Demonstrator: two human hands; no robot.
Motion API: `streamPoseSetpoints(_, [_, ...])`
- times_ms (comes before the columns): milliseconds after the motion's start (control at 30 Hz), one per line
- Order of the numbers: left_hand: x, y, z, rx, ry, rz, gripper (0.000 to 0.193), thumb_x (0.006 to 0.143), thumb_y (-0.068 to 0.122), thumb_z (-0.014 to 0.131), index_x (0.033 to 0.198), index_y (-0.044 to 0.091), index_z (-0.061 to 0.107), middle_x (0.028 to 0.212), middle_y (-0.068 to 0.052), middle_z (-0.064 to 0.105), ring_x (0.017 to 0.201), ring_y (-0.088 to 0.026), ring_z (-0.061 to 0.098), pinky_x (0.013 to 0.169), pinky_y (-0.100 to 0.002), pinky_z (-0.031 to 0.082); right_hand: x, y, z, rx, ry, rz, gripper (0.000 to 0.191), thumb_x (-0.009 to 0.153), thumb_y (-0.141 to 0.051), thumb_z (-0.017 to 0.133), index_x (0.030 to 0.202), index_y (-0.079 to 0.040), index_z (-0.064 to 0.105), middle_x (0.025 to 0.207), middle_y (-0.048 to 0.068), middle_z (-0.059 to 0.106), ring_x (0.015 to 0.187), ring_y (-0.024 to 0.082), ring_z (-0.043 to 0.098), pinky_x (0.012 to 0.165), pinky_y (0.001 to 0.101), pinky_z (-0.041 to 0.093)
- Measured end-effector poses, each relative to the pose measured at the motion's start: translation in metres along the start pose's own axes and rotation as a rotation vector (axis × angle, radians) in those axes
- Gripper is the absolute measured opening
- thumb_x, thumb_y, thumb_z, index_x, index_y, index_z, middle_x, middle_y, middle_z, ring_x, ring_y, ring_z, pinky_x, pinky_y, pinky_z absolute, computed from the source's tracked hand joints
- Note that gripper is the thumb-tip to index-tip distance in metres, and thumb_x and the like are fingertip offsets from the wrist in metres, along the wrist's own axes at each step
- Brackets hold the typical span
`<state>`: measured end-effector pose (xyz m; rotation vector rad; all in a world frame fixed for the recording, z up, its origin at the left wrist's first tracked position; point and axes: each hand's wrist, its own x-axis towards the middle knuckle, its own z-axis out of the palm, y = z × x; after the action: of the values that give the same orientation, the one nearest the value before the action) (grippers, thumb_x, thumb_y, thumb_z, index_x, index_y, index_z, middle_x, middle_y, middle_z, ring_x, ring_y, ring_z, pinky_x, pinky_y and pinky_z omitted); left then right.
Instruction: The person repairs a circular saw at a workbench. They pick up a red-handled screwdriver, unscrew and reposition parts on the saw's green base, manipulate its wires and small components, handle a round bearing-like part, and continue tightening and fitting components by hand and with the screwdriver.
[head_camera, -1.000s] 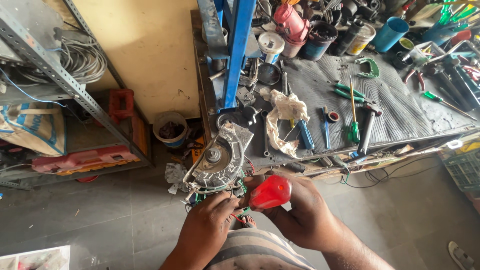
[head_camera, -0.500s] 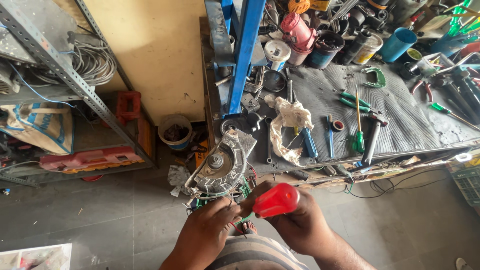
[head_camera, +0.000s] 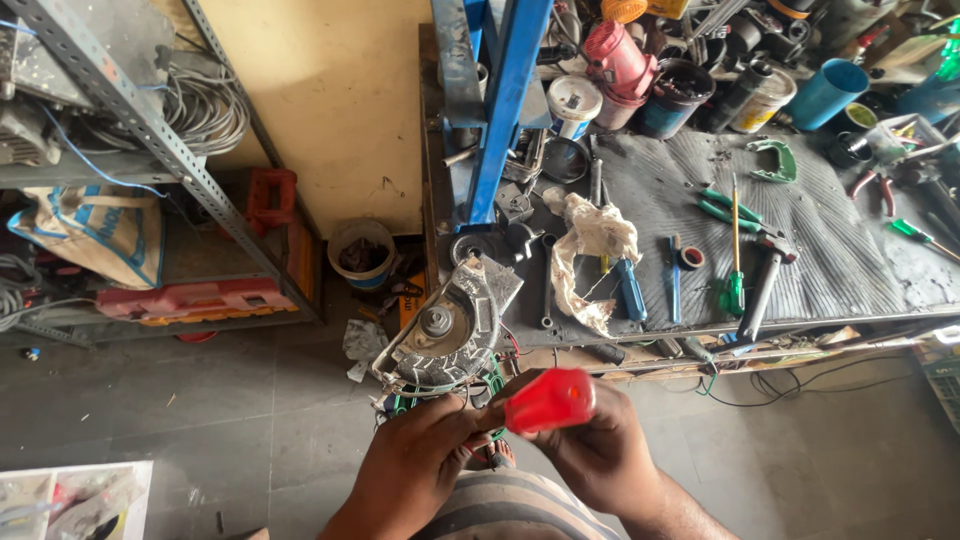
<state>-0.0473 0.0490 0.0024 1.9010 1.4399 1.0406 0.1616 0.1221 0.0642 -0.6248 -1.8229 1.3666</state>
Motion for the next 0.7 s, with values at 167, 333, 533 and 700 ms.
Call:
streamPoseSetpoints(167, [0.002,0.0,0.003,-0.018,0.118,0.028,0.032,0.076,0.007,0.084,0.102,0.012,0.067,0.092,-0.006,0.069,0.081,-0.026,0.073,0.065,-0.037,0.058,0.008,-0.001,-0.002,-0.017,-0.13,-0.195,0.021,0.086,-0.001,0.084,0.104,-0.003,0.075,0.104,0.009,0.072,0.098,0.024,0.072,0.085,0.0347,0.061])
streamPoseSetpoints(333, [0.002,0.0,-0.003,-0.014,0.141,0.114,0.045,0.07,-0.001,0.08,0.112,0.008,0.069,0.095,-0.008,0.069,0.083,-0.029,0.072,0.067,-0.038,0.058,0.011,-0.003,-0.005,-0.141,-0.132,-0.183,0.022,0.084,0.0,0.081,0.105,-0.005,0.076,0.103,0.009,0.074,0.098,0.023,0.076,0.085,0.0349,0.061])
streamPoseSetpoints(533, [0.002,0.004,0.001,-0.025,0.148,0.054,0.041,0.072,-0.005,0.079,0.11,0.011,0.076,0.084,-0.006,0.067,0.073,-0.022,0.073,0.06,-0.035,0.057,0.012,0.0,-0.001,-0.108,-0.128,-0.137,0.018,0.089,0.001,0.079,0.106,-0.004,0.074,0.108,0.009,0.075,0.104,0.025,0.076,0.089,0.0361,0.063])
streamPoseSetpoints(700, [0.002,0.003,0.006,-0.096,0.211,0.061,0.032,0.073,0.0,0.082,0.102,0.009,0.072,0.087,-0.006,0.069,0.073,-0.023,0.074,0.059,-0.033,0.057,0.012,0.006,-0.005,-0.036,-0.21,-0.18,0.03,0.081,-0.009,0.089,0.105,-0.002,0.073,0.11,0.008,0.072,0.102,0.023,0.075,0.084,0.0332,0.063])
